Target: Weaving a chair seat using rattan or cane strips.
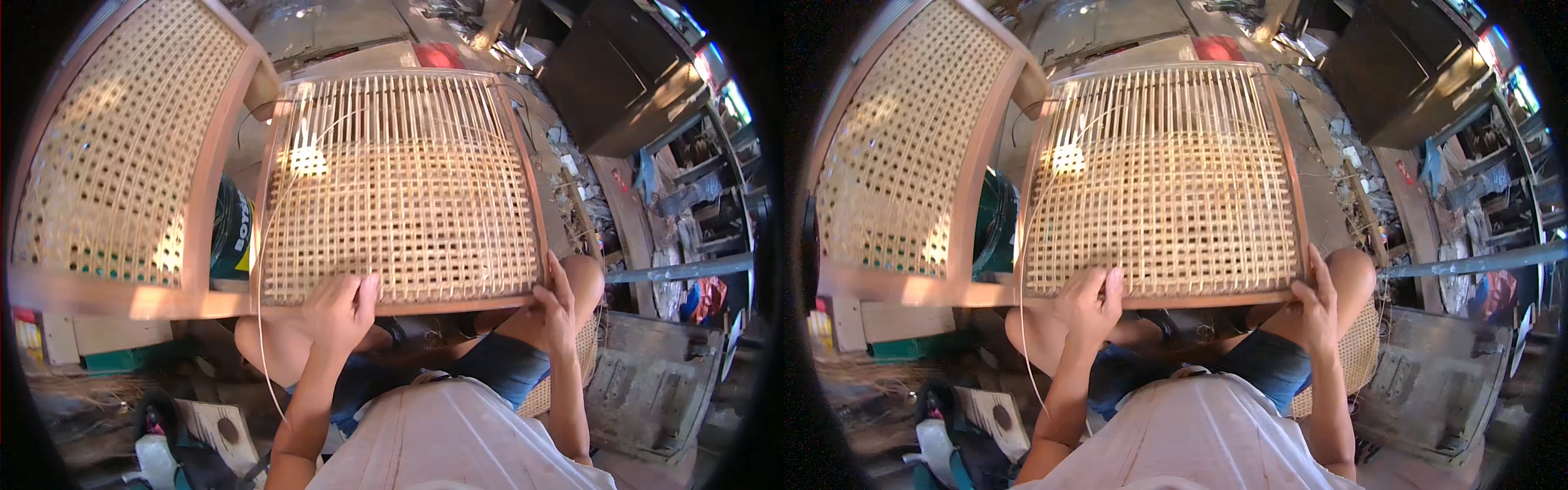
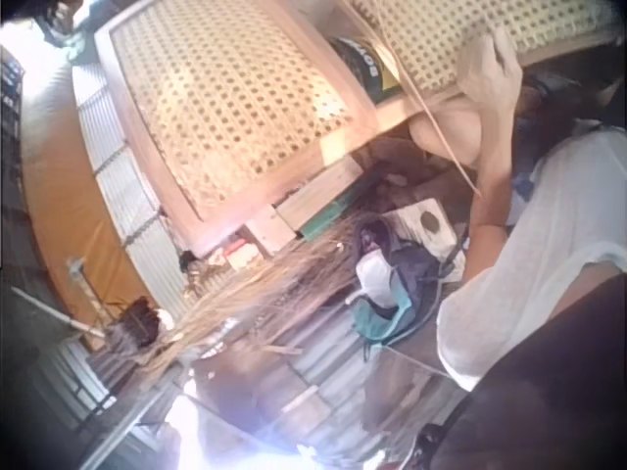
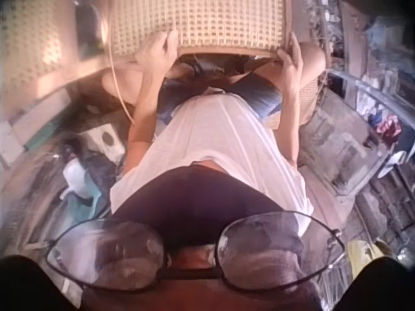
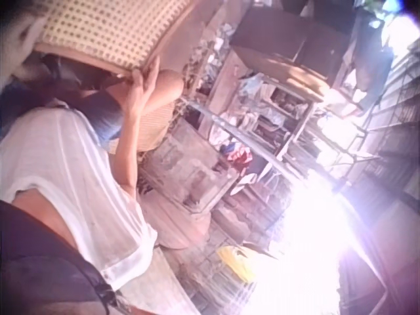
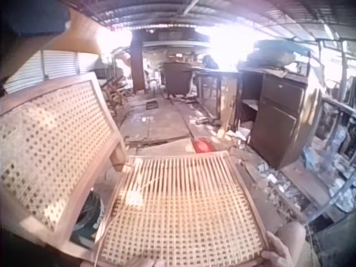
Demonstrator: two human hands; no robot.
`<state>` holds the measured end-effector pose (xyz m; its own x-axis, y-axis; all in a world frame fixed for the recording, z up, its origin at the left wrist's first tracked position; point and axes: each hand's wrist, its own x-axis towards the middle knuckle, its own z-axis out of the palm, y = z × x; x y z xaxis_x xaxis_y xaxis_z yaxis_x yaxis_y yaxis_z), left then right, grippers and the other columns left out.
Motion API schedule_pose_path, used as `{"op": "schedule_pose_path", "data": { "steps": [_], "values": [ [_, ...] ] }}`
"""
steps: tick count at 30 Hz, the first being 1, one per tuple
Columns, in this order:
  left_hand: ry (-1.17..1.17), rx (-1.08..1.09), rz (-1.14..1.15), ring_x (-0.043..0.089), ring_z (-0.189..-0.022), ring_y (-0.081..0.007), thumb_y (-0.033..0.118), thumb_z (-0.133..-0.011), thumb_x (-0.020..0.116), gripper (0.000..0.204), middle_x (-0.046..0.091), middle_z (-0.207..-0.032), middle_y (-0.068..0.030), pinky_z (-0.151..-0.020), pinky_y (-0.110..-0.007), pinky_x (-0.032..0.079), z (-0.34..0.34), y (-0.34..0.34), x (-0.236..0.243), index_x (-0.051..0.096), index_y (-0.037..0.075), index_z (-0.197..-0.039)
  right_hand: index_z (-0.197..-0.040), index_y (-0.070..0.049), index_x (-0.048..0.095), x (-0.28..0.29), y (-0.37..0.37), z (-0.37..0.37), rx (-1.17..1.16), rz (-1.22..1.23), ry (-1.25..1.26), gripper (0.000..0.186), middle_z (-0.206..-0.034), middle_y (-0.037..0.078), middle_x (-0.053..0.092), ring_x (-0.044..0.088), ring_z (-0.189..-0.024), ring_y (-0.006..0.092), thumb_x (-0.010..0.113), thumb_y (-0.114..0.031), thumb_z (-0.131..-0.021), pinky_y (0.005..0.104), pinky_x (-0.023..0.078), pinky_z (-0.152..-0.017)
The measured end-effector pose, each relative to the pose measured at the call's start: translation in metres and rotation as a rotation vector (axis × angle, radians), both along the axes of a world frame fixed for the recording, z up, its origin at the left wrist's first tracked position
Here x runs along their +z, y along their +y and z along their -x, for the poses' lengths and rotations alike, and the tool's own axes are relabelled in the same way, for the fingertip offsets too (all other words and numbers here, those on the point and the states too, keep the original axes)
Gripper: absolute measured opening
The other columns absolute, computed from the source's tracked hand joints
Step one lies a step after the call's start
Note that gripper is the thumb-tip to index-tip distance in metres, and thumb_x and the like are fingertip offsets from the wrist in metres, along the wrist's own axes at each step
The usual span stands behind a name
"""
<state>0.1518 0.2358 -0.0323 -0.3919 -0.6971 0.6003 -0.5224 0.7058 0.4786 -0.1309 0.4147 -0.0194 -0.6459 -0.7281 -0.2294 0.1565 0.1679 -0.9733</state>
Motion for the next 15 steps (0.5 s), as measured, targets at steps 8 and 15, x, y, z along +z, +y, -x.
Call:
{"op": "schedule_pose_path", "data": {
  "steps": [8,15],
  "values": [
    [-0.271,0.234,-0.339,0.055,-0.056,-0.0259,0.024,-0.097,0.062,0.028,0.06,-0.067,-0.0152,-0.052,-0.035,0.042,-0.019,0.015,0.009,0.065,0.004,-0.078,-0.139,-0.004,0.054,0.055,0.06,0.046,0.392,-0.234,0.036,0.048,-0.105,0.004,0.068,0.062,-0.084,0.0115,0.066,-0.02,-0.096,0.0272,0.051,-0.073],
    [-0.275,-0.018,-0.457,0.041,-0.062,-0.0109,0.019,-0.104,0.053,0.034,0.045,-0.066,-0.0028,-0.057,-0.027,0.036,0.015,-0.013,0.021,0.051,-0.002,-0.077,-0.123,-0.003,0.06,-0.135,0.153,0.168,-0.664,-0.083,-0.357,0.028,-0.093,0.004,0.066,0.065,-0.071,0.0135,0.055,-0.014,-0.098,0.0273,0.053,-0.063]
  ]
}}
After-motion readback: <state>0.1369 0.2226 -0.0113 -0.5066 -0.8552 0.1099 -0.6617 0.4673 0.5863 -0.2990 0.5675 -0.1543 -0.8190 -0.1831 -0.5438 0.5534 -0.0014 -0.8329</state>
